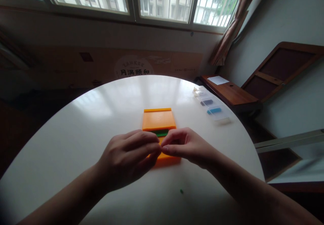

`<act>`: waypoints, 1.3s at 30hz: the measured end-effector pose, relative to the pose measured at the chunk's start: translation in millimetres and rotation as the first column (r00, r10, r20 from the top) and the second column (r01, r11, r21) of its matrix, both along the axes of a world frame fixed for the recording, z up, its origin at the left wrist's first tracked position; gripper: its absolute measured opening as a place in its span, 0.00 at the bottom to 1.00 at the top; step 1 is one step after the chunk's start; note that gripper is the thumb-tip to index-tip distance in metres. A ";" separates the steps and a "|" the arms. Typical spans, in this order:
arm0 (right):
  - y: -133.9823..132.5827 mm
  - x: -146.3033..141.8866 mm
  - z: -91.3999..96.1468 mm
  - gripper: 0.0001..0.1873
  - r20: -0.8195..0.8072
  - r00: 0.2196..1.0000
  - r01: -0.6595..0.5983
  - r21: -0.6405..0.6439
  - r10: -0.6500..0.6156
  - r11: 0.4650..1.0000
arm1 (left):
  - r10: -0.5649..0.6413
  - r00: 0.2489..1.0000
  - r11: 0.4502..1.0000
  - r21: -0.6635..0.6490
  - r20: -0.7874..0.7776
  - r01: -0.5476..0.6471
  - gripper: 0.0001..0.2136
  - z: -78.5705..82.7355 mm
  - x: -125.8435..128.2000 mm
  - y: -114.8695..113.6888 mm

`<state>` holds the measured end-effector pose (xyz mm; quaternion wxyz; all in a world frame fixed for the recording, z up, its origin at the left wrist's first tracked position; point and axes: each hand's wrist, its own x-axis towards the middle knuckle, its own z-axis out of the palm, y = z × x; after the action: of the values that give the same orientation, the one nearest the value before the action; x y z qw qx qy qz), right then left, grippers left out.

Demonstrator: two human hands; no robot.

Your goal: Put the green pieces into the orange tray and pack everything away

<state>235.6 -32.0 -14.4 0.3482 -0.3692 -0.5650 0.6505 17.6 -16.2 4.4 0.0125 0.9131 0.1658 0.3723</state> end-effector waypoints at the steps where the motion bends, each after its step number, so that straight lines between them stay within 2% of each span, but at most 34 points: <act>1: -0.2 1.2 1.9 0.10 0.007 1.000 -0.017 0.016 0.017 1.000 | -0.006 1.000 1.000 -0.007 0.003 0.006 0.04 0.0 0.1 -0.8; 6: -1.2 4.4 9.7 0.08 0.022 0.998 -0.060 0.077 0.059 0.995 | -0.039 0.996 0.998 -0.051 0.074 0.043 0.08 -1.9 2.1 -3.8; 8: -1.4 4.8 10.8 0.08 0.017 0.999 -0.053 0.062 0.052 0.997 | -0.033 0.991 0.994 -0.095 0.132 0.046 0.08 -3.1 2.6 -3.5; 11: -0.2 7.1 8.8 0.09 -0.026 1.000 0.004 -0.043 -0.005 0.999 | 0.044 0.973 0.984 -0.177 0.227 -0.003 0.05 -3.1 -0.1 1.1; 14: 2.4 11.5 3.7 0.11 -0.115 0.990 0.063 -0.197 -0.087 0.978 | 0.212 0.936 0.954 -0.266 0.280 -0.136 0.01 -1.4 -6.6 11.3; 17: 4.7 14.9 -0.6 0.11 -0.218 0.967 0.065 -0.282 -0.130 0.957 | 0.403 0.878 0.888 -0.345 0.260 -0.305 0.04 -1.9 -13.4 23.8; 20: 6.3 16.3 -1.2 0.11 -0.233 0.960 0.080 -0.297 -0.153 0.952 | 0.536 0.833 0.790 -0.426 0.135 -0.440 0.06 -7.3 -17.2 33.9; 22: 7.4 17.2 0.6 0.13 -0.145 0.976 0.122 -0.240 -0.160 0.963 | 0.579 0.815 0.716 -0.475 -0.005 -0.511 0.13 -12.7 -17.7 38.2; 24: 8.8 18.2 3.3 0.13 0.051 0.985 0.168 -0.053 -0.165 0.984 | 0.588 0.798 0.656 -0.500 -0.133 -0.566 0.20 -18.3 -17.2 40.6; 26: 10.0 18.0 6.0 0.11 0.319 0.922 0.149 0.226 -0.217 0.963 | 0.584 0.781 0.617 -0.504 -0.221 -0.605 0.24 -23.0 -15.9 41.4; 28: 11.0 15.2 7.4 0.08 0.548 0.779 0.036 0.444 -0.304 0.895 | 0.578 0.767 0.594 -0.501 -0.278 -0.629 0.25 -26.2 -14.3 41.2; 29: 11.5 12.9 7.4 0.07 0.629 0.695 -0.027 0.506 -0.347 0.862 | 0.574 0.760 0.585 -0.497 -0.303 -0.640 0.26 -27.3 -13.5 40.8; 32: 13.2 3.6 5.3 0.07 0.772 0.475 -0.188 0.557 -0.421 0.809 | 0.556 0.745 0.565 -0.489 -0.369 -0.664 0.28 -29.3 -11.9 39.6; 34: 14.6 -2.0 3.2 0.08 0.815 0.374 -0.251 0.548 -0.442 0.798 | 0.540 0.745 0.562 -0.492 -0.391 -0.665 0.29 -30.5 -11.6 38.9; 36: 15.5 -5.7 1.6 0.09 0.836 0.316 -0.291 0.536 -0.449 0.793 | 0.529 0.751 0.566 -0.495 -0.396 -0.660 0.29 -31.4 -11.5 38.3; 39: 14.6 -7.0 1.3 0.10 0.844 0.286 -0.315 0.530 -0.454 0.787 | 0.521 0.756 0.576 -0.491 -0.396 -0.654 0.29 -31.3 -11.5 37.4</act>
<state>228.6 -17.3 -13.1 0.0690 -0.5727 -0.8147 0.0588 6.1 21.2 -26.9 0.1602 0.7844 0.5701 0.1845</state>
